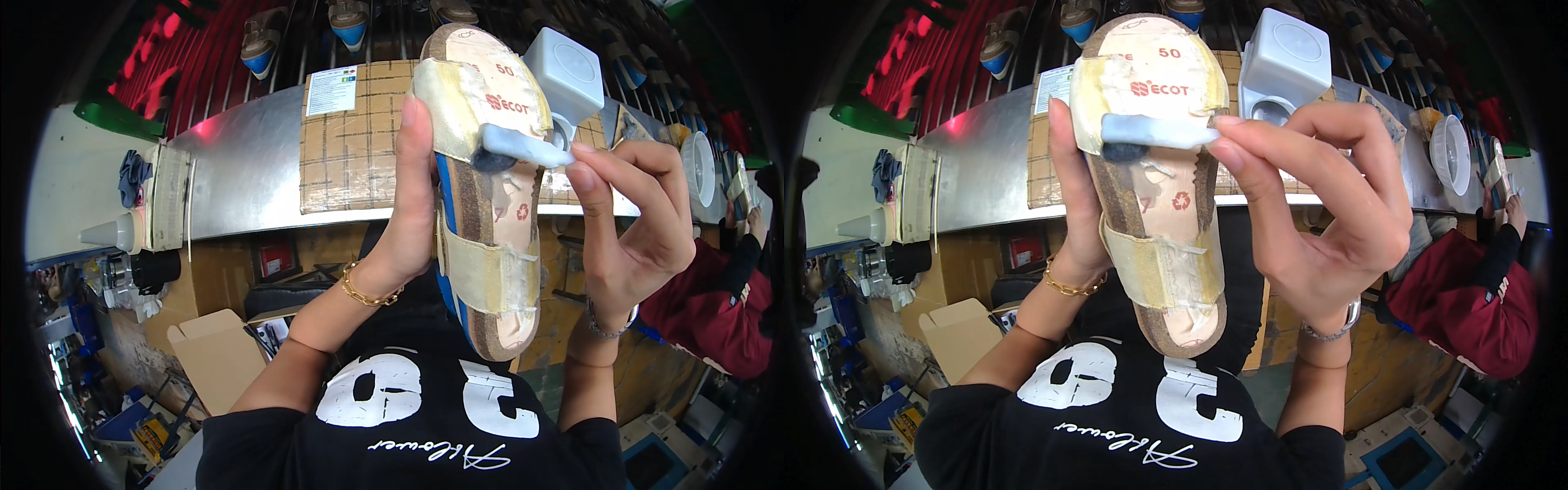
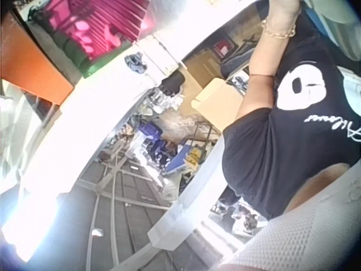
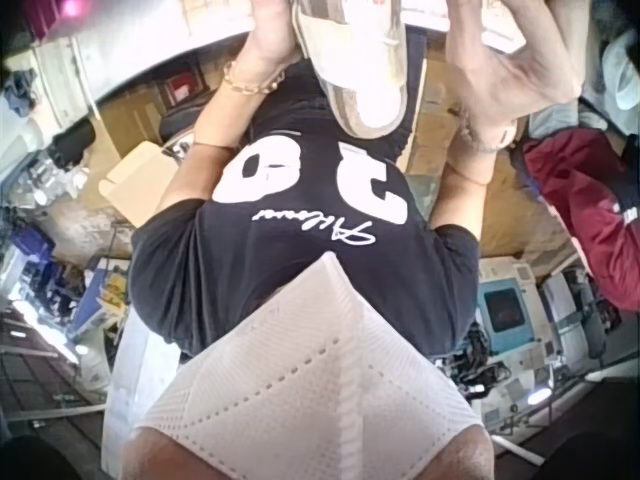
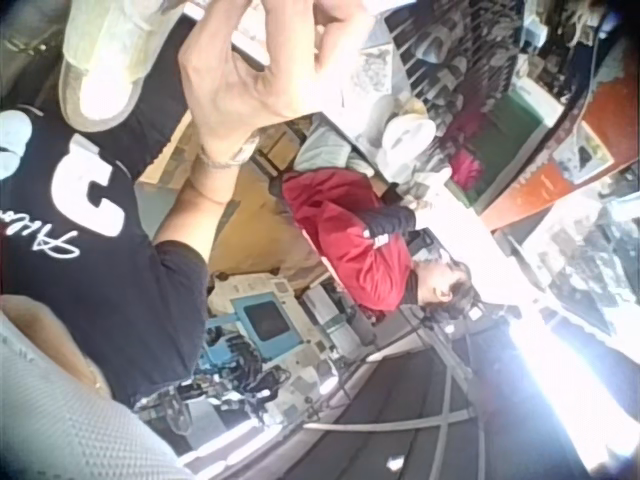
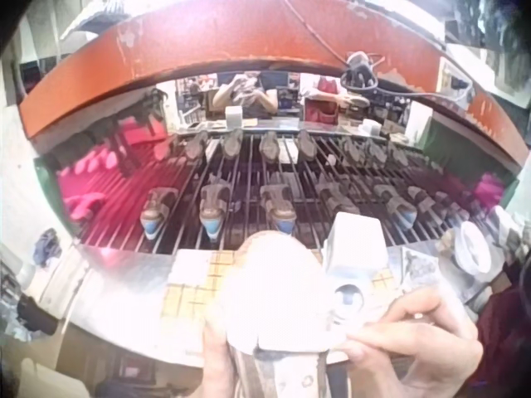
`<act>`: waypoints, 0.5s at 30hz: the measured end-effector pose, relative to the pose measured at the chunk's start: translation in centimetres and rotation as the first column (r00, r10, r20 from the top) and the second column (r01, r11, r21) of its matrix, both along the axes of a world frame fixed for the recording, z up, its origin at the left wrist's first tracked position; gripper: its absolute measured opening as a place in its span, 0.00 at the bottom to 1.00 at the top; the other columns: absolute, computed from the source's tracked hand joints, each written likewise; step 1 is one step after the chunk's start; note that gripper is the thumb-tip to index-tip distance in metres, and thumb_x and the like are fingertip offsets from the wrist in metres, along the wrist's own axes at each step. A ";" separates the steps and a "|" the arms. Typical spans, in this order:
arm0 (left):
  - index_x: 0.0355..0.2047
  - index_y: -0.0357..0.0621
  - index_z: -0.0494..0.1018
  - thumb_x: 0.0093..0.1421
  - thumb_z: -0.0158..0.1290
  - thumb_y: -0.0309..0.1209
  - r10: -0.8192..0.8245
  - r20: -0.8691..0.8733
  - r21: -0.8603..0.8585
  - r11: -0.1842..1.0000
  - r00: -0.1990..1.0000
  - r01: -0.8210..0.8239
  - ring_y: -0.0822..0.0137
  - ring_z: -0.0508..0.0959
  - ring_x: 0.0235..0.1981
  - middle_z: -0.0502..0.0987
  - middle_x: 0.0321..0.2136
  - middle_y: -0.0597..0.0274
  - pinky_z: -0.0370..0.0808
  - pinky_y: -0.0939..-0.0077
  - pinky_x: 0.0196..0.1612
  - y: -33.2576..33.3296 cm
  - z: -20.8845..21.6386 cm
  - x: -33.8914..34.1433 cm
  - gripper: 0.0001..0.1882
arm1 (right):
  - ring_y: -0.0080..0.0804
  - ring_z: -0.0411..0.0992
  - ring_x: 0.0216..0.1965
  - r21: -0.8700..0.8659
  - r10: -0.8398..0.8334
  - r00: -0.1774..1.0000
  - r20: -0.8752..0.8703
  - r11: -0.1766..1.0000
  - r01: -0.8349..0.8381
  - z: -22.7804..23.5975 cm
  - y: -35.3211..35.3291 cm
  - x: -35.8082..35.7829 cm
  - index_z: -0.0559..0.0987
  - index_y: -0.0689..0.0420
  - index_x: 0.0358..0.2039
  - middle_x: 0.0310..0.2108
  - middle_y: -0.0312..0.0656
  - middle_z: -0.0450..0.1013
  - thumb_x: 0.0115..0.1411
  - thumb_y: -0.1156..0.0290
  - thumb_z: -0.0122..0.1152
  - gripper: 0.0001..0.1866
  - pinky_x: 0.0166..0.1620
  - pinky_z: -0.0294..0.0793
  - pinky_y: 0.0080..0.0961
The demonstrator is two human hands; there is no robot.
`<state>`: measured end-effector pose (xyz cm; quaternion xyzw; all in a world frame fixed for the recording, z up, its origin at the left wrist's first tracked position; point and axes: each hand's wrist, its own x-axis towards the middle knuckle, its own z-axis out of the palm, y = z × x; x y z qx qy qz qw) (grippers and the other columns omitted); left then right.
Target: The person holds a shoe with a taped sole and repeatedly dips a brush into a container of white paint, then applies the paint to the sole. The shoe is rotated to cover different areas of the sole with paint.
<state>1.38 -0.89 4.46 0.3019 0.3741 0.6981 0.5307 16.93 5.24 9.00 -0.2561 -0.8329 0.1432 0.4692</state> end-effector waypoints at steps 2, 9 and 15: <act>0.62 0.37 0.62 0.63 0.25 0.73 -0.033 0.036 0.012 0.999 0.999 0.032 0.68 0.79 0.48 0.75 0.51 0.52 0.78 0.73 0.49 0.0 0.0 0.0 0.51 | 0.24 0.68 0.33 0.017 0.057 0.998 -0.010 0.998 -0.057 -0.2 0.6 0.4 0.86 0.62 0.35 0.32 0.39 0.71 0.48 0.83 0.71 0.12 0.36 0.65 0.18; 0.65 0.40 0.59 0.63 0.22 0.73 -0.185 -0.015 0.052 0.981 0.983 0.186 0.63 0.76 0.54 0.72 0.56 0.51 0.76 0.67 0.57 -0.2 -0.1 -0.8 0.51 | 0.26 0.68 0.34 -0.071 0.225 0.974 0.018 0.972 -0.223 -0.3 1.8 1.5 0.86 0.60 0.34 0.34 0.42 0.71 0.45 0.83 0.72 0.13 0.35 0.64 0.19; 0.62 0.36 0.62 0.60 0.21 0.76 -0.240 0.475 0.191 0.967 0.847 0.167 0.62 0.80 0.49 0.76 0.51 0.48 0.81 0.68 0.51 -0.3 -0.3 -0.5 0.55 | 0.28 0.68 0.33 -0.113 0.297 0.951 0.084 0.951 -0.287 0.3 1.9 2.3 0.87 0.59 0.32 0.33 0.42 0.71 0.40 0.81 0.74 0.15 0.35 0.63 0.19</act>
